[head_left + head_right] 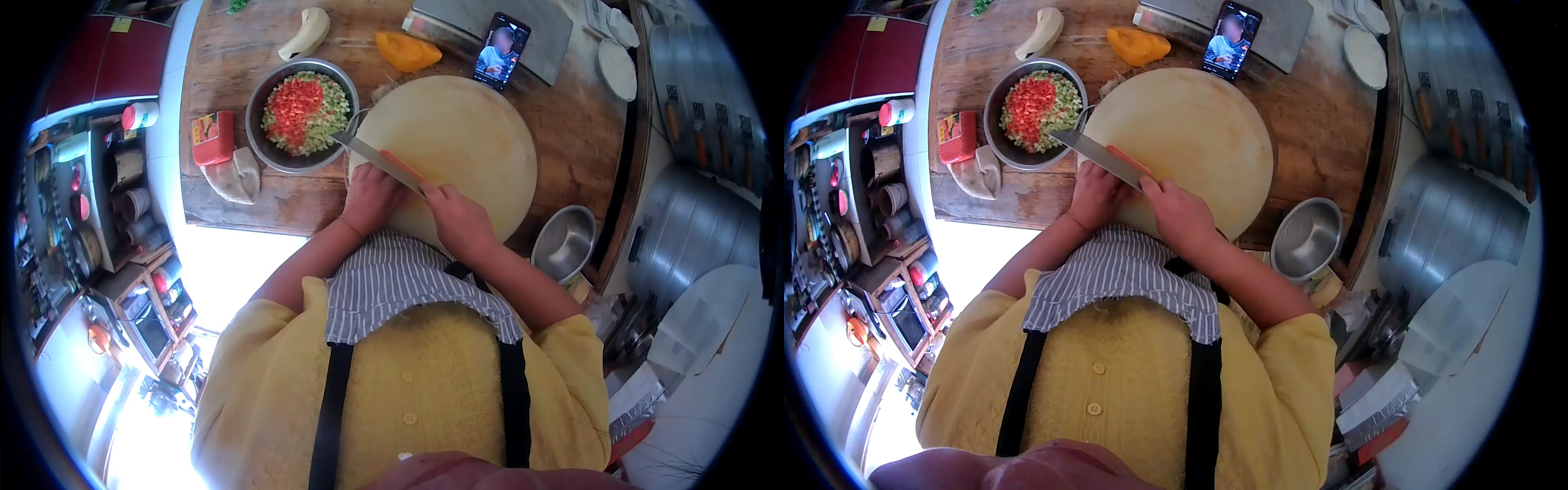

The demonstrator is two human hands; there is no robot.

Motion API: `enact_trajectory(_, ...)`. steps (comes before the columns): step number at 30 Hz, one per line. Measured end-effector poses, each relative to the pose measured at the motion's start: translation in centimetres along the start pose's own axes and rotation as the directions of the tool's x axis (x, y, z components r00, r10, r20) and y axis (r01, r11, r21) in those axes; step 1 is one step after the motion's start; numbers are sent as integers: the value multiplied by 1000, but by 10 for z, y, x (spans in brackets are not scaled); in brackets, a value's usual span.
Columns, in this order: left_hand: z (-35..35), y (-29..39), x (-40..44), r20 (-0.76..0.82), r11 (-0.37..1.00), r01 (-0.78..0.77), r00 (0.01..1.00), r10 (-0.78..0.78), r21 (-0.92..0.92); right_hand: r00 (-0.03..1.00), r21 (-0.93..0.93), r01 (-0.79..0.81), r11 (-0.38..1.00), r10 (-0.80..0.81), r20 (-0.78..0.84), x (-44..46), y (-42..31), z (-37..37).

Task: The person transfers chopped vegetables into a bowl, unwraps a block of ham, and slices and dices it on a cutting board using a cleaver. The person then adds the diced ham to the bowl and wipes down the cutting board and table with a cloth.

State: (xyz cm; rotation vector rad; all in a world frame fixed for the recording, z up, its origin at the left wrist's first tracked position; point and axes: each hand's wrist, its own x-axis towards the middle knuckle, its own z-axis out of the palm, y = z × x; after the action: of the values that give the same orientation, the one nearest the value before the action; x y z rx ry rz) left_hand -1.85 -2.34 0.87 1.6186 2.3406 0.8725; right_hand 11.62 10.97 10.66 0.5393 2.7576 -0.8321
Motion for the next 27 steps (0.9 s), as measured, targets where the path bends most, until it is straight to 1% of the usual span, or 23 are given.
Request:
enact_trajectory(4,0,-2,0,-3,1000,-14,1000,14,4,999,-4,-30,1000,30,41,0,-3,-6)
enact_trajectory(7,-2,-1,2,20,1000,-3,1000,3,11,998,2,-34,999,34,48,0,-2,-3)
enact_trajectory(13,-4,-2,3,-9,1000,-7,1000,7,-19,999,12,-22,1000,22,47,2,0,-2)
enact_trajectory(15,-5,-1,4,23,1000,6,1000,-6,-15,997,0,-30,1000,30,66,2,-2,-6)
enact_trajectory(19,-6,0,5,17,999,21,1000,-20,-36,994,-16,-57,998,58,95,4,-5,-8)
enact_trajectory(21,-7,1,4,90,991,75,994,-65,-111,993,-19,-56,998,58,104,5,-5,-7)
enact_trajectory(25,-5,0,4,59,991,73,996,-67,-115,990,-13,-66,998,68,124,5,-4,-10)
enact_trajectory(27,-7,1,3,94,989,89,993,-77,-122,985,-13,-91,996,92,144,6,-6,-11)
